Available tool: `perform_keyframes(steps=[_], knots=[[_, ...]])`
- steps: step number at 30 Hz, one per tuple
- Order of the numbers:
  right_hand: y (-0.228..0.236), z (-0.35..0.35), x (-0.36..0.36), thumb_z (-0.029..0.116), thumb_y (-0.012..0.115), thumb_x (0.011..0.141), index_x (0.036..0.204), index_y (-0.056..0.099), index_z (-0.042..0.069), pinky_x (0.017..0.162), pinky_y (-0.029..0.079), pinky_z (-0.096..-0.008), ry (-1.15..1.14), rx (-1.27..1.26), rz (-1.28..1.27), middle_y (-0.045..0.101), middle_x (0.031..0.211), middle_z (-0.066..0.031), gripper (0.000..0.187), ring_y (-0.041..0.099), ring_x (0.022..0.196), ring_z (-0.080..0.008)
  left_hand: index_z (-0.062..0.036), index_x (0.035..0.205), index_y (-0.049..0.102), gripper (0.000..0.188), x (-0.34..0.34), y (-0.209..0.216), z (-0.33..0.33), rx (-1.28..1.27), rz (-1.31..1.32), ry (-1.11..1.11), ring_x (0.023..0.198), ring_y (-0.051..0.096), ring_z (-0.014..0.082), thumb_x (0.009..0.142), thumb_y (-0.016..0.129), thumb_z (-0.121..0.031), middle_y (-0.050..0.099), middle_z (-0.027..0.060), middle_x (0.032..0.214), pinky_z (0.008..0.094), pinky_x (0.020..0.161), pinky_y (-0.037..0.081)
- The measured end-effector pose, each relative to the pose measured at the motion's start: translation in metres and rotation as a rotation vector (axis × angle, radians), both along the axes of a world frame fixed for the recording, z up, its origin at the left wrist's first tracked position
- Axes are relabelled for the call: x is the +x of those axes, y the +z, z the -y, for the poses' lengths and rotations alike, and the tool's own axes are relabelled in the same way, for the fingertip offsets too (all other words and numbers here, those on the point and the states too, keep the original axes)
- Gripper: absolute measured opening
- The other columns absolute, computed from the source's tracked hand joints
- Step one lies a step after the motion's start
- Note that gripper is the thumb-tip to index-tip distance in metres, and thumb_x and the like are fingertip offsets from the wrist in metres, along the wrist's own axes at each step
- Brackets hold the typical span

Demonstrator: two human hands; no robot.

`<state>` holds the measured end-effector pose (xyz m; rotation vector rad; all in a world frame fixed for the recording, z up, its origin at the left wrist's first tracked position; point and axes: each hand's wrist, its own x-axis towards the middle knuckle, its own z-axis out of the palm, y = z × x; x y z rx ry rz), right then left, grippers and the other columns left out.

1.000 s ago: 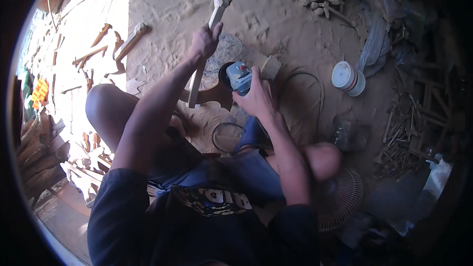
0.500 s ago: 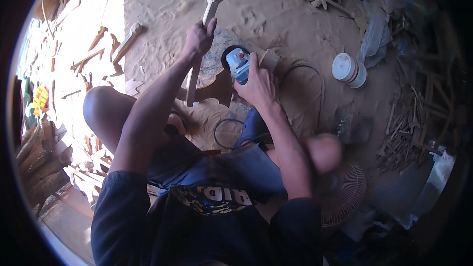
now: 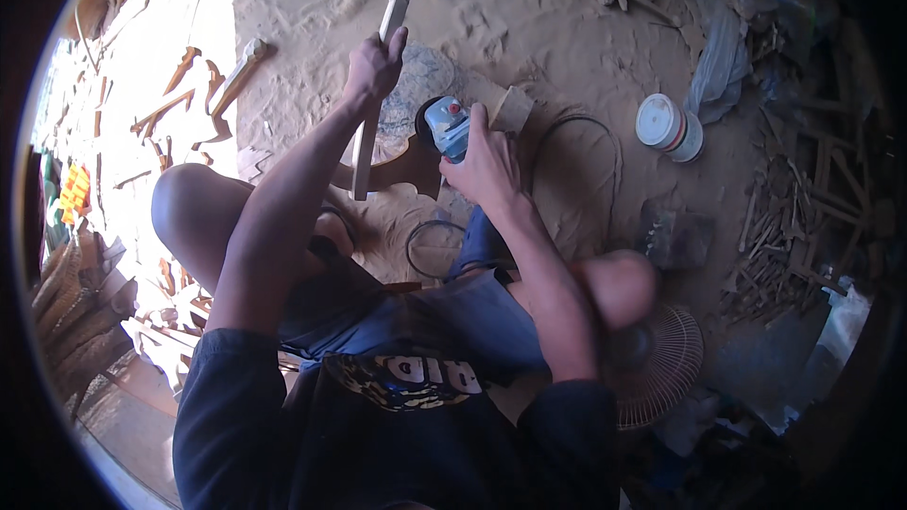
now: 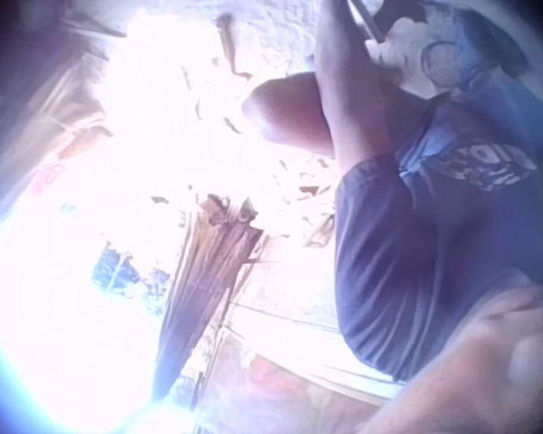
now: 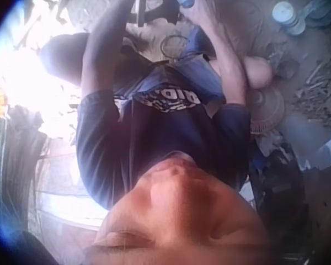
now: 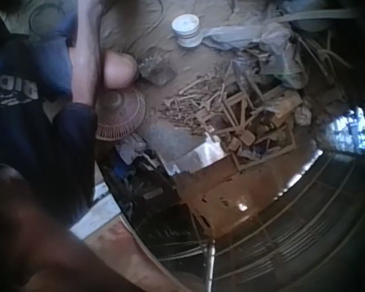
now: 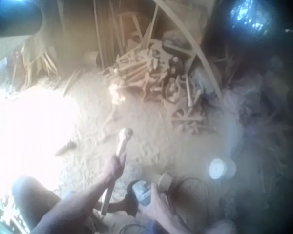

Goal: The person sands the surface and edges of a wooden axe handle using a power sander.

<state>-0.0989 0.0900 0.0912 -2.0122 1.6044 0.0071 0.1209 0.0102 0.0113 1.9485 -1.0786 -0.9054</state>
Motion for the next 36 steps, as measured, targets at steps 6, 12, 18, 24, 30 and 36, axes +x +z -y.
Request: perform_keyframes(steps=[6,12,18,24,30,36], knots=[[-0.001,0.001,-0.001,0.029,0.084,0.076,0.140,0.039,0.002,0.087,0.053,-0.0589,-0.014,-0.117,-0.059,0.070,0.098,-0.0334,0.083,0.068,0.094,-0.0534,0.0087,0.093,0.067,0.066,-0.001,-0.001,0.001,0.000,0.034,-0.010,0.077,0.073,0.0410,0.101,0.059,-0.056,0.070,0.0267,0.075,0.0493,0.076,0.054],[0.005,0.000,0.000,0.029,0.084,0.074,0.137,0.040,0.003,0.085,0.054,-0.0581,-0.027,0.048,0.194,0.071,0.100,-0.0312,0.081,0.068,0.095,-0.0524,0.0089,0.093,0.067,0.066,-0.001,-0.001,0.002,0.008,0.069,-0.015,0.075,0.072,0.0406,0.101,0.059,-0.056,0.069,0.0264,0.074,0.0495,0.075,0.054],[-0.003,0.005,-0.004,0.028,0.083,0.076,0.138,0.041,0.003,0.083,0.055,-0.0589,-0.005,-0.007,-0.009,0.070,0.100,-0.0336,0.080,0.068,0.095,-0.0517,0.0087,0.093,0.067,0.064,-0.002,0.003,-0.002,-0.014,0.012,-0.013,0.071,0.071,0.0375,0.101,0.060,-0.054,0.069,0.0251,0.074,0.0479,0.072,0.054],[0.010,0.006,-0.001,0.028,0.081,0.079,0.149,0.035,0.002,0.083,0.055,-0.0584,-0.060,-0.078,-0.008,0.070,0.101,-0.0343,0.089,0.069,0.096,-0.0517,0.0038,0.089,0.064,0.062,0.006,0.002,-0.006,-0.007,-0.066,-0.011,0.058,0.066,0.0241,0.102,0.058,-0.056,0.063,0.0125,0.067,0.0412,0.054,0.053],[0.033,-0.009,-0.018,0.028,0.081,0.078,0.149,0.036,0.003,0.085,0.056,-0.0561,-0.235,-0.158,0.216,0.070,0.105,-0.0344,0.088,0.069,0.099,-0.0506,0.0011,0.090,0.058,0.057,0.024,0.021,0.005,0.068,-0.356,0.103,0.053,0.061,0.0189,0.103,0.058,-0.054,0.059,0.0081,0.065,0.0376,0.047,0.052],[0.035,-0.016,-0.022,0.028,0.082,0.077,0.148,0.037,0.004,0.086,0.056,-0.0549,-0.197,-0.105,0.193,0.070,0.108,-0.0343,0.087,0.069,0.101,-0.0505,0.0041,0.091,0.060,0.057,0.020,0.019,0.011,-0.022,-0.221,0.216,0.058,0.067,0.0262,0.103,0.057,-0.052,0.064,0.0139,0.066,0.0421,0.053,0.053]])
